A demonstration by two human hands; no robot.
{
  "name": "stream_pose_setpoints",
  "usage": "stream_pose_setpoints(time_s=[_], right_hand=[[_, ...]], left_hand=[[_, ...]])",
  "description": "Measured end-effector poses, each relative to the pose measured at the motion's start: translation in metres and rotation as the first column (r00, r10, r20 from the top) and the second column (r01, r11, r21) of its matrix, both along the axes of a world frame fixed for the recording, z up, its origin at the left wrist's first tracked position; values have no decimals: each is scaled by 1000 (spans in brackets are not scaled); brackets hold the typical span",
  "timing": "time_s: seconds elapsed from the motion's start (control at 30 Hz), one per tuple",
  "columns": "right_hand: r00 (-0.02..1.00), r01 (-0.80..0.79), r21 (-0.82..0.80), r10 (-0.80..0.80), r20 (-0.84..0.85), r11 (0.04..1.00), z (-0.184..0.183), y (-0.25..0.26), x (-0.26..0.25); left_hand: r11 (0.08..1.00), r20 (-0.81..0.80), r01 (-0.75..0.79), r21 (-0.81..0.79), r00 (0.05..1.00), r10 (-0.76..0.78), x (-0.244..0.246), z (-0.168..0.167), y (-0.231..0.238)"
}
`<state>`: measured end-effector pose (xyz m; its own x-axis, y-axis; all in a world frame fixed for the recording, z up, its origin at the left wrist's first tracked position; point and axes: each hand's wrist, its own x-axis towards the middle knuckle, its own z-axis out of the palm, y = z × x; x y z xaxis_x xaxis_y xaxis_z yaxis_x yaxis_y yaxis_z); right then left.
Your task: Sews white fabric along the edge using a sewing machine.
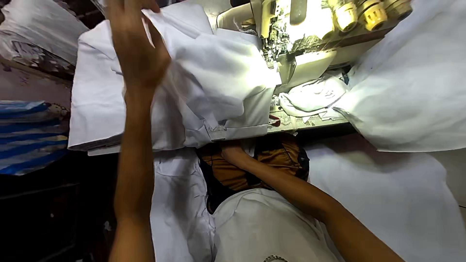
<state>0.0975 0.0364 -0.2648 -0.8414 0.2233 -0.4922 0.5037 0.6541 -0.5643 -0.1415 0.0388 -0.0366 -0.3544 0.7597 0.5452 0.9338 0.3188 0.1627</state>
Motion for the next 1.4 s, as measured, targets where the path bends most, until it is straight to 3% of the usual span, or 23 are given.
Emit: stream_pose_setpoints(time_s=[0.07,0.13,0.23,0.33,0.43,0.5,0.67,0.83,1.03,1.13,1.23,1.3,1.4], right_hand=[[998,62,-12,-62,9,998,11,10,12],[999,53,-58,-53,4,997,29,27,34],[1000,8,-302,-15,-19,953,73,56,73],[921,142,-415,-274,-277,899,121,75,114],[649,461,-188,-474,-595,867,133,92,120],[567,579,-111,-496,-657,808,127,105,106],[529,580,-225,-572,-627,783,116,102,80],[454,549,-365,-635,-625,751,119,94,80],[393,499,-490,-691,-607,714,118,95,88],[343,484,-547,-723,-600,683,117,93,90],[320,472,-585,-747,-583,659,119,92,94],[316,474,-588,-750,-581,656,118,91,94],[313,476,-579,-743,-591,662,111,89,92]], left_hand=[[963,68,269,28,960,-271,76,-38,-31],[946,47,325,-22,945,-323,135,-85,-51],[982,-31,186,-3,982,-186,161,-144,-54],[995,-1,41,87,999,-41,152,-161,-42],[996,-51,-45,82,997,49,148,-160,-28],[995,-85,-72,64,993,77,146,-160,-21],[1000,-44,-21,10,999,21,147,-156,-24],[989,-18,29,148,999,-27,149,-149,-25],[974,26,90,207,995,-97,157,-89,-36],[981,28,133,139,990,-138,176,-49,-38],[985,130,161,-66,980,-152,196,-23,-37],[973,133,192,-125,976,-175,202,-26,-33],[980,74,180,-87,982,-174,209,-41,-24]])
